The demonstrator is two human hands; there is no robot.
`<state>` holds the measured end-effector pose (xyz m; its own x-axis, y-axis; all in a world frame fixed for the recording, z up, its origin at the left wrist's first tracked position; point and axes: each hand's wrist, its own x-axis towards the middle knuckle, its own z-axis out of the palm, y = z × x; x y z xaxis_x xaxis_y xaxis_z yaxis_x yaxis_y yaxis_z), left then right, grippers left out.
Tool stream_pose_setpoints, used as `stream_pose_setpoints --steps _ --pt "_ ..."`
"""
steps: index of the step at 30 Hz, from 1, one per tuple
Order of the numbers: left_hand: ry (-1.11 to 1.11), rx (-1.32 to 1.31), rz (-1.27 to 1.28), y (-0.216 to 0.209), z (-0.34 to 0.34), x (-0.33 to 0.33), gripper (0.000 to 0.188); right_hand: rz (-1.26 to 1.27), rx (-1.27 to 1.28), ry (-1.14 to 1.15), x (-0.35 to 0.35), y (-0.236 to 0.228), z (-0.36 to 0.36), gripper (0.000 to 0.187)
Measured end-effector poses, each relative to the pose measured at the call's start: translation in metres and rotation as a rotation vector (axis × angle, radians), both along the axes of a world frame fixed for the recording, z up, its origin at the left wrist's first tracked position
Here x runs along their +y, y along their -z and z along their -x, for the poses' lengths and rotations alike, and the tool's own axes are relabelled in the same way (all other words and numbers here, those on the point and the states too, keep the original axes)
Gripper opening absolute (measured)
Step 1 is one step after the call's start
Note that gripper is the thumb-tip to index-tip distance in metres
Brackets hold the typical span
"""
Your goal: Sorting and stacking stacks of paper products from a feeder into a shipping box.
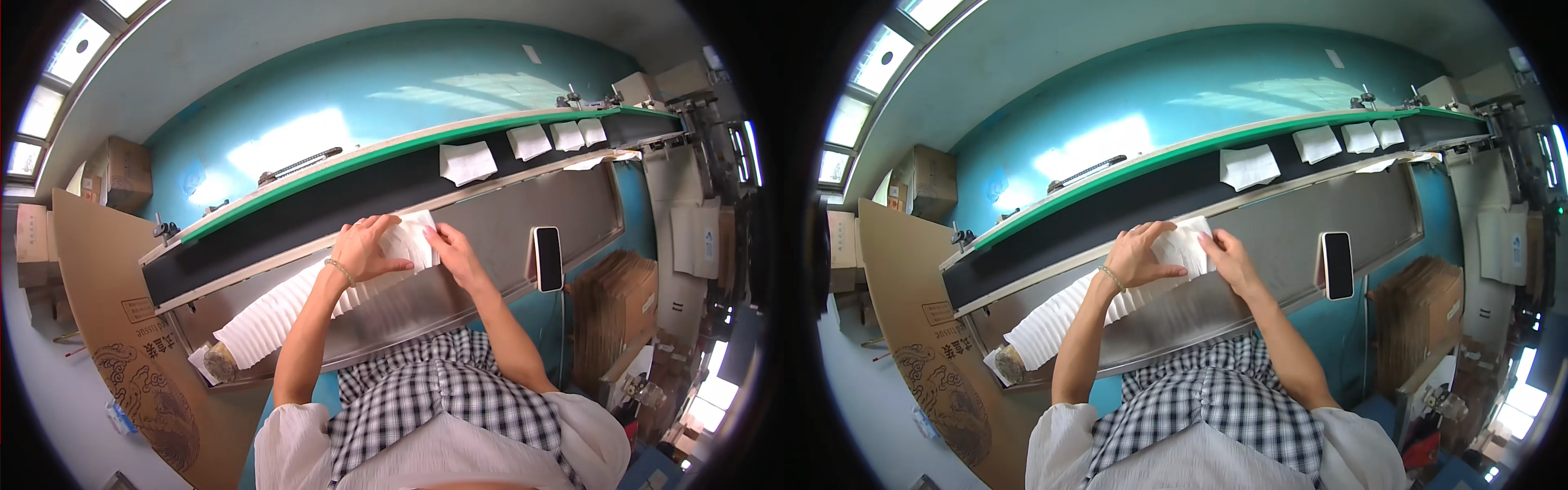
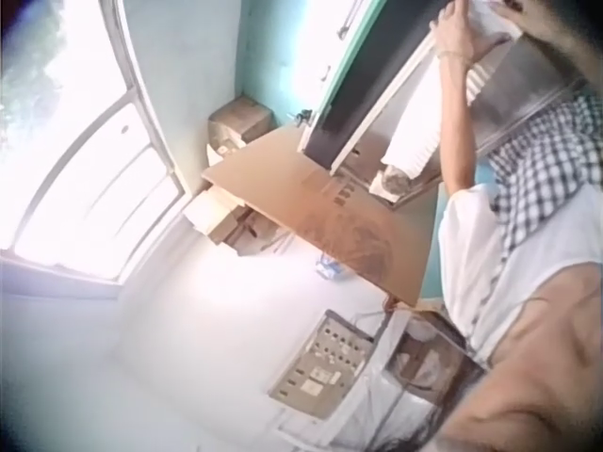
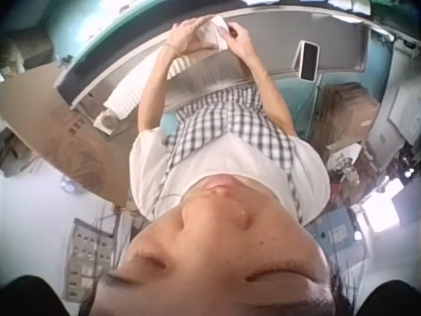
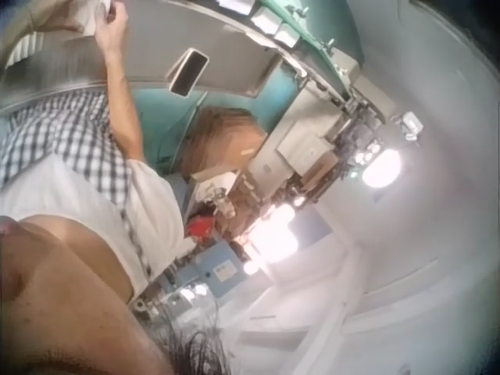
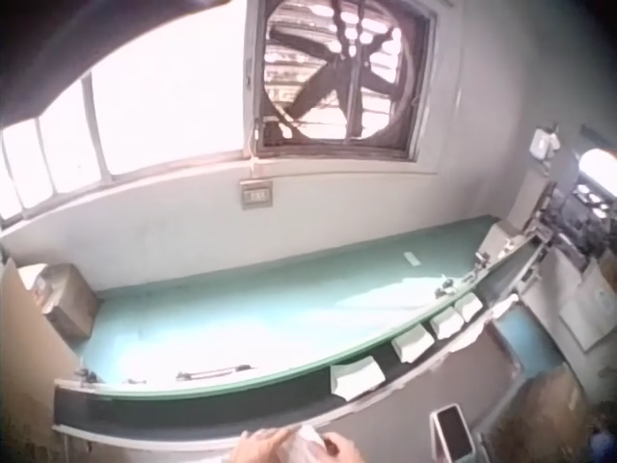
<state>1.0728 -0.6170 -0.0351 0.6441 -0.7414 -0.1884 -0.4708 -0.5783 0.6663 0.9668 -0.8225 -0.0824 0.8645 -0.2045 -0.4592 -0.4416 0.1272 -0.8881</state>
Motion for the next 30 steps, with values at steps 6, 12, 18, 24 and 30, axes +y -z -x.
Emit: stream_pose_setpoints --steps 6,12,18,24,30 --pt "0.0 -0.002 0.034 -0.005 0.0 -0.002 0.079 -0.238 0.004 0.183 -0.025 -0.004 -0.028 0.034" --pt "-0.018 0.014 0.063 -0.003 0.0 0.006 0.077 0.174 -0.008 0.553 -0.087 -0.005 -0.048 0.044" --pt "-0.027 0.047 0.038 -0.004 0.0 -0.002 0.076 0.271 0.109 0.576 -0.148 -0.001 -0.068 0.049" --pt "-0.027 0.041 0.07 -0.006 0.002 -0.001 0.073 0.153 -0.246 0.788 -0.16 0.008 -0.072 0.078" --pt "-0.012 0.009 0.1 -0.002 0.004 -0.002 0.072 0.429 -0.209 0.599 -0.092 0.01 -0.054 0.091"
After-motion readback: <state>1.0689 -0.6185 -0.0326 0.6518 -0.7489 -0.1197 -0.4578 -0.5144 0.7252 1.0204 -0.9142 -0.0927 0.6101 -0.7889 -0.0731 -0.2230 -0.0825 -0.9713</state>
